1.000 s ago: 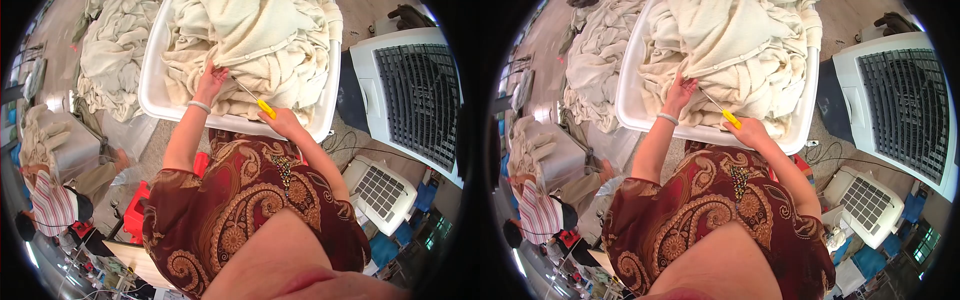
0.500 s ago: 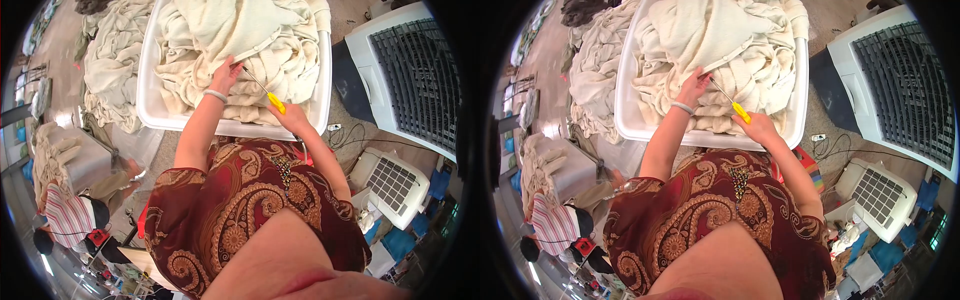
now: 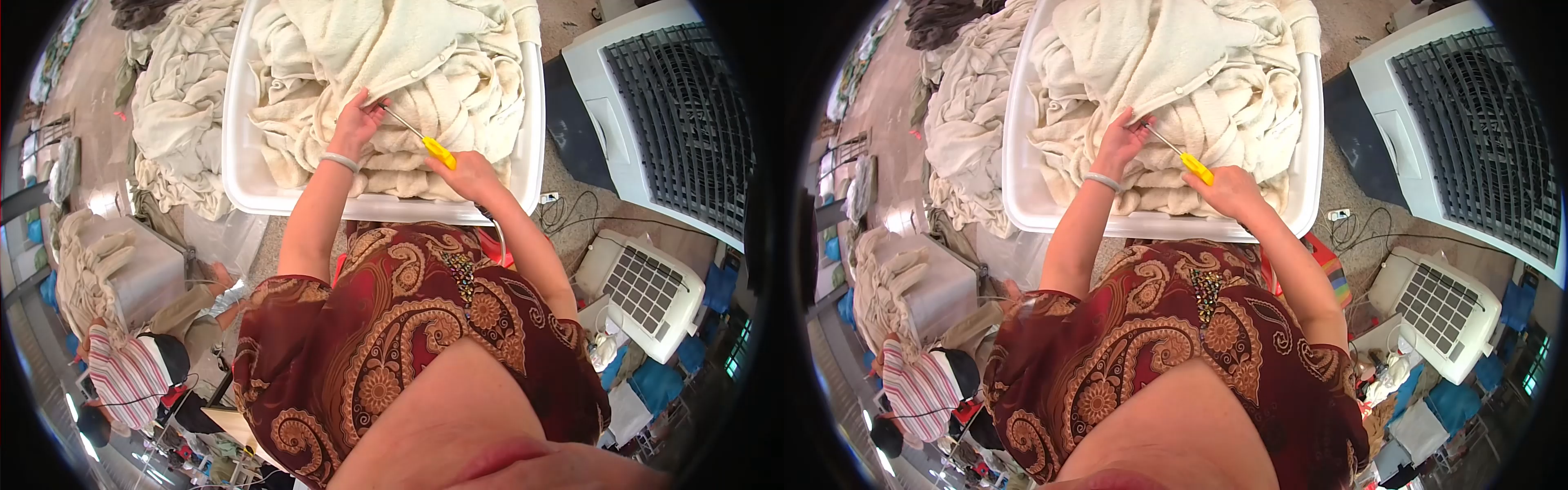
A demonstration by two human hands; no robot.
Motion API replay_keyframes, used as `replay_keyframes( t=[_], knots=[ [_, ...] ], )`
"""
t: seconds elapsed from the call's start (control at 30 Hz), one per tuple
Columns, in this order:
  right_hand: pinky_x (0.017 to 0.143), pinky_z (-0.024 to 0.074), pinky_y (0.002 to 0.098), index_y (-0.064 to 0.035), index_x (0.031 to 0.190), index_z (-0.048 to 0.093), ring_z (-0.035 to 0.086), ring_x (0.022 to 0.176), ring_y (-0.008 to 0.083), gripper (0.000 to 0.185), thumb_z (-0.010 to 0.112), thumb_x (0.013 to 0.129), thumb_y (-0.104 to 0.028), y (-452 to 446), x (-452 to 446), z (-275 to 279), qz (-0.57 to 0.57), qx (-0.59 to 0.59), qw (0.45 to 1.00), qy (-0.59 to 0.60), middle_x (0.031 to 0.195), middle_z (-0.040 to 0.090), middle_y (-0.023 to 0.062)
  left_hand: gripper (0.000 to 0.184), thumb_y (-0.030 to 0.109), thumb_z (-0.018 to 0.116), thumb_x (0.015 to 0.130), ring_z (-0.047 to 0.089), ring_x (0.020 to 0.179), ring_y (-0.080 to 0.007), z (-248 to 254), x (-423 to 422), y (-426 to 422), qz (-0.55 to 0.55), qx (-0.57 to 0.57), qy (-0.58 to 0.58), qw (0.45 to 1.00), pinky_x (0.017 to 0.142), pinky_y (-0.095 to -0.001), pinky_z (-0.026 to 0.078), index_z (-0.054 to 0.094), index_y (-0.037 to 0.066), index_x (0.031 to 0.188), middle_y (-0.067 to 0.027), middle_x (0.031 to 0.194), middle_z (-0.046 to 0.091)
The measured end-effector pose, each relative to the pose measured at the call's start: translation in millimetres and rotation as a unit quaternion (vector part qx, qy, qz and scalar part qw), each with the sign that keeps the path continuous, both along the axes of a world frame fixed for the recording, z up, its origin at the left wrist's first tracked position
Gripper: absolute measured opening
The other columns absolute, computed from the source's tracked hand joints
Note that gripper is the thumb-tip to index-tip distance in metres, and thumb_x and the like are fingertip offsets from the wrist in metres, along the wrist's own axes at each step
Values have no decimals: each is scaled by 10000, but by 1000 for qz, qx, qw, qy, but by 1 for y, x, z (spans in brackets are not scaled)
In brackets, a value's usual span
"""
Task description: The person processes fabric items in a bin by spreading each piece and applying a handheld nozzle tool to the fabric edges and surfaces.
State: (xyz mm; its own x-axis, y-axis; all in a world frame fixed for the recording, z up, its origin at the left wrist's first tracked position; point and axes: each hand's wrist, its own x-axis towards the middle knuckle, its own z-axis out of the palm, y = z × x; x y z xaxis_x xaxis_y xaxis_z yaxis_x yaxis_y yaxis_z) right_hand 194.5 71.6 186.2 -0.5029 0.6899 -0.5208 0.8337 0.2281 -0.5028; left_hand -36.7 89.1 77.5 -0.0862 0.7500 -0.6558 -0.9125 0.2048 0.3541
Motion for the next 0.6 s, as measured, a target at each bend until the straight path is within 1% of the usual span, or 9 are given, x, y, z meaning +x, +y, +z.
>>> replay_keyframes(
  t=[0.07, 0.13, 0.27, 0.37, 0.53, 0.6],
  knots=[
    [614, 429, 423, -3, 653, 607, 556, 672, 365, 648, 376, 771, -597, -1, -2, -1, -2, -1, 1000, -10, 644, 571, 209, 275, 194, 505, 844, 544, 887, -284, -2, -3, -1, -6, 2, -7, 1000, 651, -301, 447, 470, 11, 1046, -152, 1003, 533],
    [612, 430, 423, -1, 654, 607, 557, 672, 365, 651, 378, 769, -599, -1, -5, -1, -4, -1, 1000, -16, 643, 571, 210, 281, 195, 510, 840, 545, 900, -277, -1, -4, -3, -16, 3, 24, 1000, 635, -293, 450, 466, 14, 1051, -152, 1006, 533],
    [608, 432, 421, 3, 650, 607, 560, 673, 364, 652, 387, 765, -600, -3, -13, 8, -13, -11, 999, -37, 641, 571, 213, 282, 193, 513, 839, 547, 911, -267, -4, -9, -5, -22, 20, 28, 999, 613, -279, 447, 462, 18, 1054, -151, 1009, 533],
    [616, 432, 424, 0, 650, 609, 563, 679, 363, 645, 394, 763, -597, -3, -16, 0, -8, -8, 1000, -25, 648, 575, 212, 287, 194, 508, 843, 547, 908, -274, -4, -10, -7, -25, 20, 22, 999, 640, -280, 462, 451, 15, 1060, -149, 1006, 532],
    [626, 435, 428, -5, 662, 612, 564, 685, 364, 629, 395, 770, -585, -4, -26, -6, -13, 7, 999, -30, 655, 578, 210, 277, 171, 480, 856, 544, 902, -292, -5, -6, -6, 11, 2, 25, 1000, 733, -318, 488, 431, 1, 1069, -173, 992, 523],
    [629, 436, 429, -9, 675, 615, 564, 687, 365, 621, 393, 774, -580, -5, -29, -7, -17, 15, 999, -28, 656, 578, 210, 271, 166, 472, 859, 544, 900, -292, -10, -7, -7, 1, 0, 21, 1000, 735, -321, 488, 430, -1, 1069, -178, 989, 523]
  ],
)
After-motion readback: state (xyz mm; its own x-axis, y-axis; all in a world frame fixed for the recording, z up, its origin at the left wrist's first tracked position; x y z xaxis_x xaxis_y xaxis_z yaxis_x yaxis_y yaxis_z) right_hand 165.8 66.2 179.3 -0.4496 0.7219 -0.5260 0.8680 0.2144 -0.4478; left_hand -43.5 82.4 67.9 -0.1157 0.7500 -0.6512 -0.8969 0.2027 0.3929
